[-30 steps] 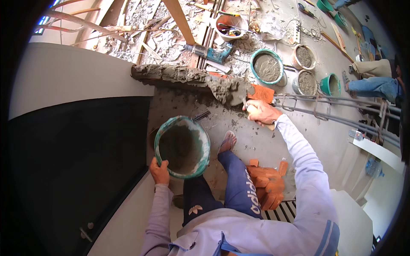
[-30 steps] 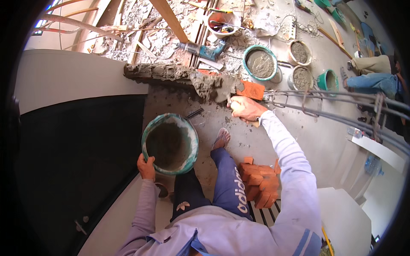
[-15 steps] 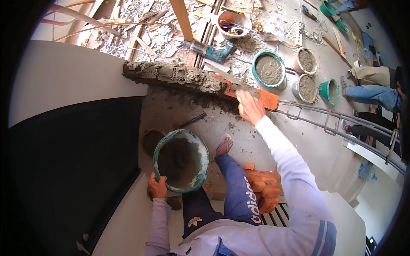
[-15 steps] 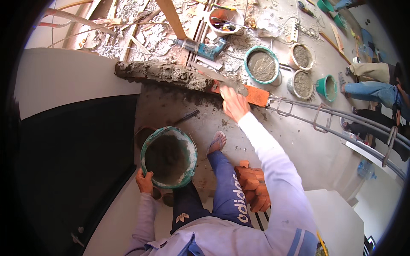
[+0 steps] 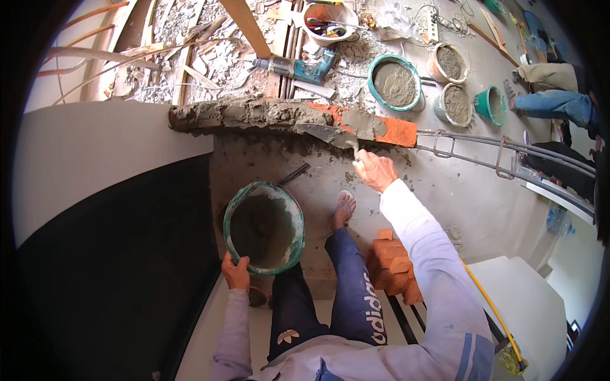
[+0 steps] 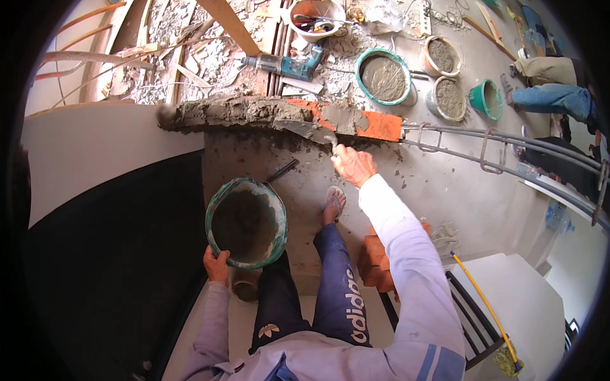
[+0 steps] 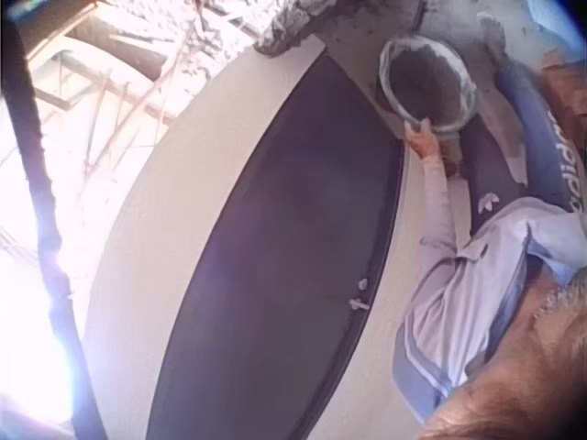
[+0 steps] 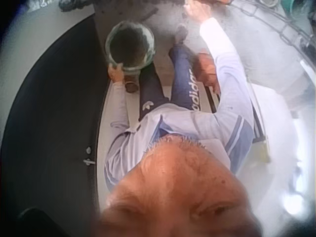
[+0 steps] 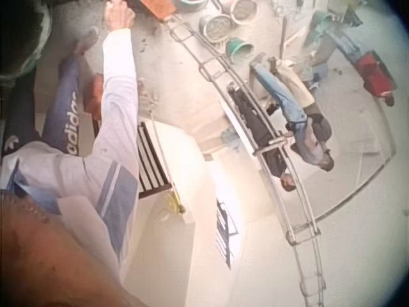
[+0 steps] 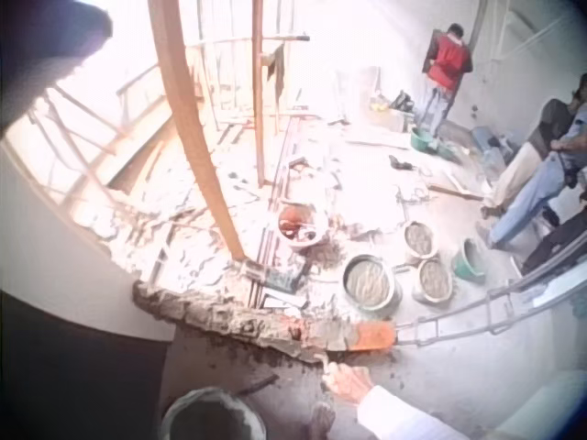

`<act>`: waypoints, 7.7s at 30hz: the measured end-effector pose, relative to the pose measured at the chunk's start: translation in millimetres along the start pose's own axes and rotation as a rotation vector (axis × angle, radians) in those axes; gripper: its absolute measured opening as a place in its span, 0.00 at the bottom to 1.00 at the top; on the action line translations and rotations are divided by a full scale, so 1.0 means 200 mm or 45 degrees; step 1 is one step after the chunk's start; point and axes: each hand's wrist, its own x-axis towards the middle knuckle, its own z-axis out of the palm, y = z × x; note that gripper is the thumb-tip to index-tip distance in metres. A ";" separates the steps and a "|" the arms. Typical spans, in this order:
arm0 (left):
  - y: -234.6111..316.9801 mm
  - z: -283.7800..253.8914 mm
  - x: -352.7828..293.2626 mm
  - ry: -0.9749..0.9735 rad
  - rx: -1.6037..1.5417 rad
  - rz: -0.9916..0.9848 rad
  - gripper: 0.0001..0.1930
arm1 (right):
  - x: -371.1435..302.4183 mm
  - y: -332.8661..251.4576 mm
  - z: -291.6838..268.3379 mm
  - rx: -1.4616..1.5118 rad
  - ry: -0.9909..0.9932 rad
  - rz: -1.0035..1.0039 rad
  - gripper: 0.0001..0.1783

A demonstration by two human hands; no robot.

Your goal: The person applies mortar to a low brick wall using a trowel and places individual bricks into the mortar bed.

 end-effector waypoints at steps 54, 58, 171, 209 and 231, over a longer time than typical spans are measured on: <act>1.59 -0.92 -0.37 -0.074 0.374 1.118 0.20 | -0.67 -1.93 -1.18 -0.161 -0.074 -0.608 0.11; 1.74 -0.92 -0.34 -0.253 0.404 1.295 0.14 | -0.67 -1.92 -1.14 -0.278 0.107 -0.579 0.16; -0.34 -0.16 0.08 0.137 -0.227 -0.235 0.14 | -0.35 0.11 0.08 0.285 0.071 0.334 0.13; -0.61 0.67 -0.59 -1.259 1.391 0.340 0.21 | -2.70 0.99 0.43 2.231 1.693 1.413 0.16; -1.38 -0.31 0.26 0.406 0.928 -0.140 0.30 | -3.83 1.85 1.61 1.362 1.954 2.193 0.16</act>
